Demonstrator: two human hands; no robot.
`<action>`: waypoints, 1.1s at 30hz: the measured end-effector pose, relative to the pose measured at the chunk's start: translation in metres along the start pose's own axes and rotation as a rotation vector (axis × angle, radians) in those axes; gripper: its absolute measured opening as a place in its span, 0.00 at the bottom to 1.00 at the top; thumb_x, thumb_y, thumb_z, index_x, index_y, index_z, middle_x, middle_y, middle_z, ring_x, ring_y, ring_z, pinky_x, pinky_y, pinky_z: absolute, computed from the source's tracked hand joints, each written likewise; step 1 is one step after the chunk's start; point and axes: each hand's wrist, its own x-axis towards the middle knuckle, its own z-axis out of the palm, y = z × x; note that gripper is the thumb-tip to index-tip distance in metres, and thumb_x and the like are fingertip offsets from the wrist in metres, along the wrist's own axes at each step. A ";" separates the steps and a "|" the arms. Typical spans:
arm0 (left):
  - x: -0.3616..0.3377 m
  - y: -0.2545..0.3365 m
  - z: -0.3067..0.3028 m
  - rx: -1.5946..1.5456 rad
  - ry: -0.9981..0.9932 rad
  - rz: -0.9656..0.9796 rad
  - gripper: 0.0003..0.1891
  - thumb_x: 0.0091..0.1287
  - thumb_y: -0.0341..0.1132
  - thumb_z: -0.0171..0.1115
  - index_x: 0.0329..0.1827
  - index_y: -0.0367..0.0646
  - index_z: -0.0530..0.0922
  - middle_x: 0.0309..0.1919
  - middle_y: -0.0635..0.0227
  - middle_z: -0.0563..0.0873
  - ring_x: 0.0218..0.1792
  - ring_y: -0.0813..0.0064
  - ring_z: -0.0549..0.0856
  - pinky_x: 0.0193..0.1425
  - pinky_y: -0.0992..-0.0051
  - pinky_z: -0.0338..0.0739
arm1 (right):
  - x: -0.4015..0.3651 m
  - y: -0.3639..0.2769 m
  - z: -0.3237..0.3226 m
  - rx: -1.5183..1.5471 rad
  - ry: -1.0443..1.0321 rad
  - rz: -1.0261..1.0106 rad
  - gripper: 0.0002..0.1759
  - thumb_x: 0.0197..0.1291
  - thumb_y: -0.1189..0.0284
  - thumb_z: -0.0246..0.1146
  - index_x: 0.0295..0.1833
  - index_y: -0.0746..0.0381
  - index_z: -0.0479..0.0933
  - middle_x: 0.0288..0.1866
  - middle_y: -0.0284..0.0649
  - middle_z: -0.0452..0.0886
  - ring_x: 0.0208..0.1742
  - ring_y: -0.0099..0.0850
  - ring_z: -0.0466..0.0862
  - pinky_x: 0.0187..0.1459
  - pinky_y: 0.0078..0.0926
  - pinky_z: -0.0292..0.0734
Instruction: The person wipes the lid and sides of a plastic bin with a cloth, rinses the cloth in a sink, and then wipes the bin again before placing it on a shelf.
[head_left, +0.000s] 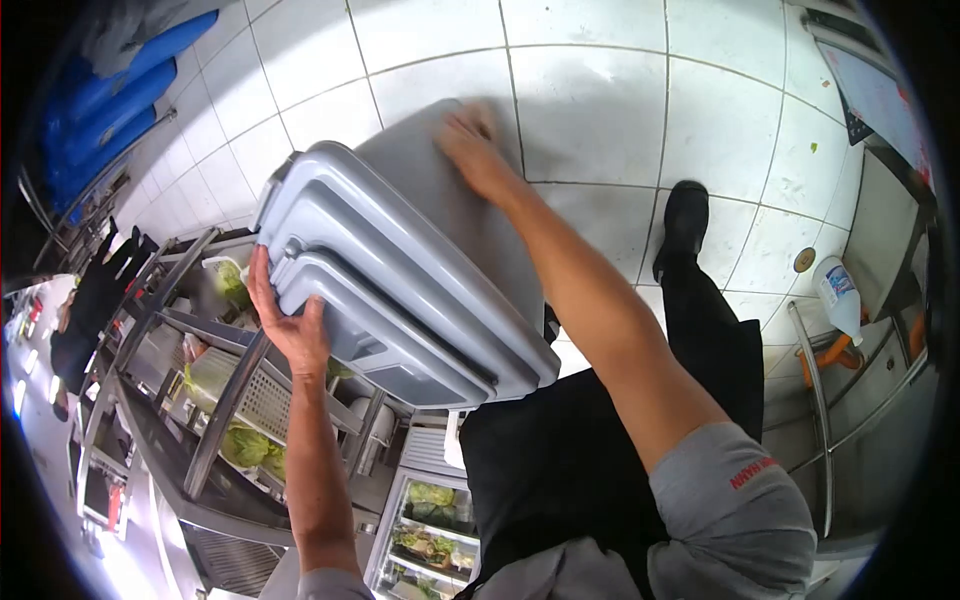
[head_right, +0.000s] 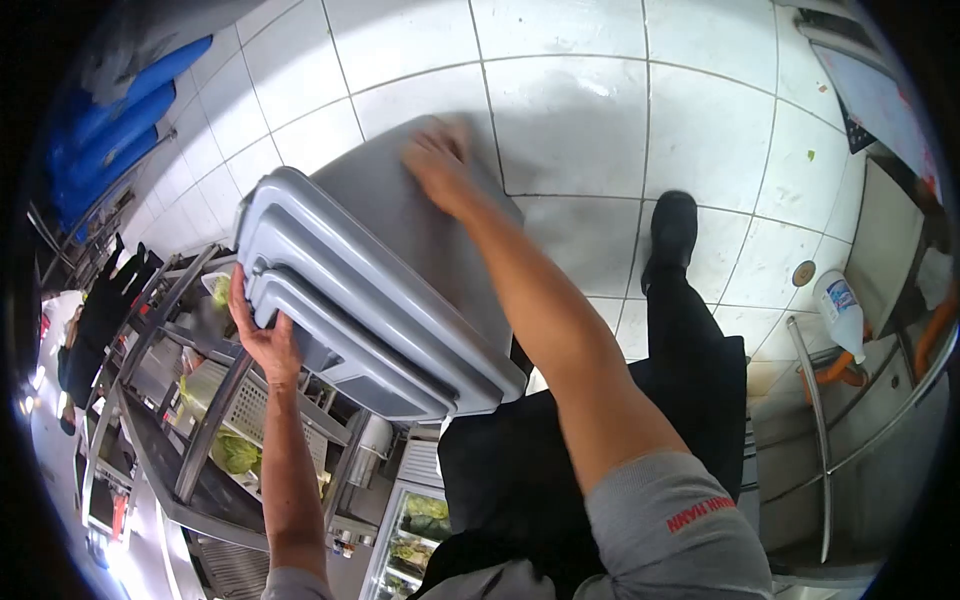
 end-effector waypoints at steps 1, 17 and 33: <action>0.001 0.002 0.000 0.016 0.001 0.015 0.47 0.61 0.52 0.78 0.80 0.39 0.67 0.73 0.56 0.74 0.73 0.59 0.71 0.80 0.60 0.60 | -0.036 0.017 -0.016 -0.276 -0.213 0.081 0.29 0.83 0.59 0.42 0.78 0.66 0.67 0.85 0.52 0.59 0.86 0.48 0.55 0.83 0.41 0.51; 0.001 -0.006 0.005 0.004 0.018 -0.040 0.56 0.59 0.72 0.69 0.80 0.35 0.66 0.76 0.47 0.70 0.77 0.52 0.68 0.81 0.55 0.59 | 0.107 0.119 0.052 -0.145 0.103 -0.039 0.17 0.73 0.67 0.53 0.53 0.66 0.82 0.62 0.49 0.83 0.66 0.41 0.80 0.70 0.39 0.72; -0.002 -0.003 0.004 0.017 0.004 -0.033 0.55 0.60 0.71 0.69 0.80 0.38 0.67 0.76 0.49 0.70 0.76 0.50 0.69 0.80 0.53 0.61 | -0.102 -0.113 -0.034 0.498 -0.119 -0.080 0.27 0.77 0.74 0.56 0.79 0.57 0.69 0.80 0.45 0.70 0.85 0.44 0.62 0.83 0.41 0.57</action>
